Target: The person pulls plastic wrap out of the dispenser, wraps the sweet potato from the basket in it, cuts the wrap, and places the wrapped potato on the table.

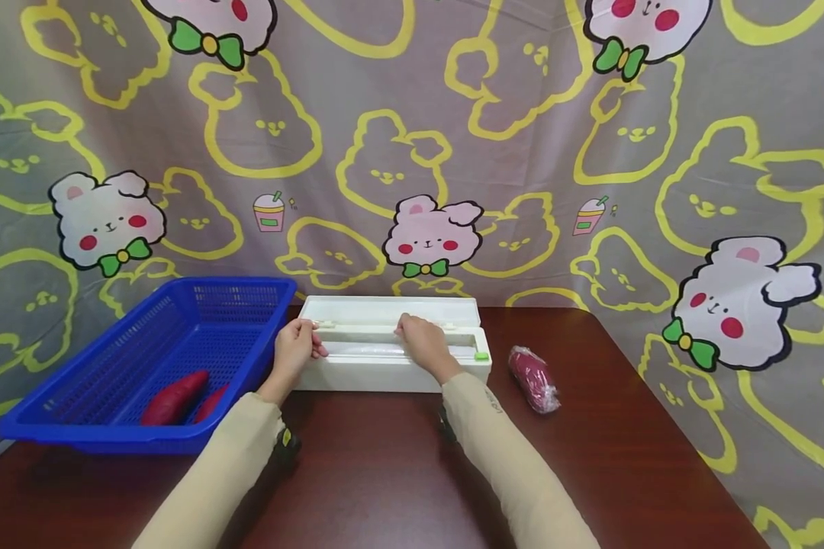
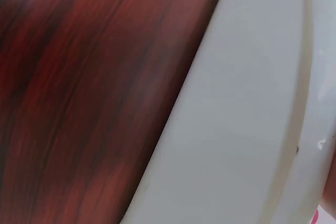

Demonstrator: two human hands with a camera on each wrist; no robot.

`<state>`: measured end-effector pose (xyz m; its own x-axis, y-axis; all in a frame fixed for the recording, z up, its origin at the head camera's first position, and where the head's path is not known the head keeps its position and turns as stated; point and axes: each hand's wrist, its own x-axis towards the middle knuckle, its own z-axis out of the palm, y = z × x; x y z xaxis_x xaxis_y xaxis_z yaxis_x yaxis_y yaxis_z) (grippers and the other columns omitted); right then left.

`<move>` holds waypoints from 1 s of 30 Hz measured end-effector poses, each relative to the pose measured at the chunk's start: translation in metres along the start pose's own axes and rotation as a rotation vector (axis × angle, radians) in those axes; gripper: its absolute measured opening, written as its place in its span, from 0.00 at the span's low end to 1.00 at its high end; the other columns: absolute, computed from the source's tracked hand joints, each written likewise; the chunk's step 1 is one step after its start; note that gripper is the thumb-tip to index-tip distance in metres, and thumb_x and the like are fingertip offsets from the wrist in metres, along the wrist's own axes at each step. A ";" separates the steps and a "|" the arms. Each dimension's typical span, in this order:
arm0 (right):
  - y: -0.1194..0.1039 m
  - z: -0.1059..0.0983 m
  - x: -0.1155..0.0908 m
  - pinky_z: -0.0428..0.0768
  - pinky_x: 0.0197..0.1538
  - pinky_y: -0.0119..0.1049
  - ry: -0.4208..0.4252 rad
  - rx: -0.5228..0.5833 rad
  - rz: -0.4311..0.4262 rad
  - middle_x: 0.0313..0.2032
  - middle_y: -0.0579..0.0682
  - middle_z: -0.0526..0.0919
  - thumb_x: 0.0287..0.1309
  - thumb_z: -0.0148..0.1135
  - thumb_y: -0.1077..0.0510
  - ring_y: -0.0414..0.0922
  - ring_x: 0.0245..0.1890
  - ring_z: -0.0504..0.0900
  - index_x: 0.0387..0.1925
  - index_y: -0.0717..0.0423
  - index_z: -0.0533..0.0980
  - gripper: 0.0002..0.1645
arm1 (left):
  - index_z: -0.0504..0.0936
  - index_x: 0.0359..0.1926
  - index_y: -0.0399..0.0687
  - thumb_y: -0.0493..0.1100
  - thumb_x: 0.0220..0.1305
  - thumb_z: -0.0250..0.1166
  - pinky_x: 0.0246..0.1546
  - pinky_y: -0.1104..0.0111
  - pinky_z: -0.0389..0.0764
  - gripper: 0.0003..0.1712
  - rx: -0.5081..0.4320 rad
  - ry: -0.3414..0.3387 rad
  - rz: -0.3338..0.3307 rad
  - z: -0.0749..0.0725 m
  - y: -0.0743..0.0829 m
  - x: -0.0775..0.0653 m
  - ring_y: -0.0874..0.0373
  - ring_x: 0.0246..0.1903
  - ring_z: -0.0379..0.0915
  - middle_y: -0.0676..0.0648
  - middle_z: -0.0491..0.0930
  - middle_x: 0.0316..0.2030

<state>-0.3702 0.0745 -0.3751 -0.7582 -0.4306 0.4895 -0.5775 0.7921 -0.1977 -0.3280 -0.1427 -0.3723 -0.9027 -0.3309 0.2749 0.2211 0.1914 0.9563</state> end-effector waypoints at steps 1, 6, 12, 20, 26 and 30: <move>0.000 0.000 0.000 0.73 0.25 0.39 0.011 -0.036 -0.009 0.23 0.46 0.76 0.60 0.54 0.59 0.44 0.23 0.76 0.28 0.55 0.71 0.05 | 0.73 0.37 0.28 0.35 0.63 0.43 0.11 0.76 0.70 0.14 0.001 0.002 -0.006 0.000 0.000 0.000 0.66 0.09 0.69 0.37 0.75 0.20; 0.002 0.001 -0.001 0.70 0.17 0.39 0.088 -0.185 -0.077 0.19 0.46 0.74 0.61 0.51 0.58 0.45 0.18 0.74 0.28 0.54 0.68 0.07 | 0.73 0.38 0.28 0.35 0.64 0.43 0.11 0.76 0.70 0.14 -0.016 0.011 -0.017 0.001 0.002 -0.001 0.66 0.08 0.69 0.36 0.75 0.21; 0.007 -0.003 -0.001 0.72 0.27 0.39 0.001 -0.024 -0.143 0.23 0.49 0.75 0.57 0.57 0.59 0.46 0.26 0.74 0.32 0.57 0.71 0.05 | 0.71 0.36 0.29 0.33 0.63 0.42 0.10 0.76 0.69 0.12 -0.055 0.039 -0.024 0.001 0.003 -0.003 0.67 0.08 0.68 0.33 0.74 0.22; 0.014 -0.006 0.002 0.73 0.36 0.37 -0.112 0.197 -0.201 0.25 0.48 0.80 0.45 0.67 0.58 0.45 0.29 0.76 0.30 0.61 0.80 0.11 | 0.71 0.36 0.30 0.34 0.64 0.42 0.10 0.77 0.69 0.12 -0.056 0.049 -0.021 0.000 0.001 -0.002 0.67 0.08 0.68 0.31 0.74 0.23; 0.013 -0.001 -0.006 0.75 0.31 0.38 0.093 0.076 -0.197 0.22 0.47 0.78 0.47 0.65 0.63 0.45 0.25 0.77 0.22 0.56 0.78 0.03 | 0.71 0.36 0.27 0.33 0.63 0.42 0.10 0.76 0.69 0.12 -0.070 0.049 -0.018 0.002 -0.001 -0.004 0.67 0.07 0.68 0.34 0.74 0.20; 0.012 0.002 -0.010 0.72 0.20 0.39 0.278 -0.110 -0.309 0.19 0.49 0.74 0.49 0.62 0.61 0.46 0.17 0.74 0.22 0.56 0.72 0.07 | 0.71 0.37 0.28 0.33 0.63 0.41 0.10 0.76 0.69 0.13 -0.070 0.049 -0.037 0.001 -0.001 -0.004 0.66 0.07 0.68 0.33 0.74 0.22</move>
<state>-0.3701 0.0869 -0.3842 -0.4355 -0.5339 0.7248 -0.7174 0.6922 0.0789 -0.3251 -0.1408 -0.3740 -0.8919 -0.3816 0.2425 0.2149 0.1141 0.9699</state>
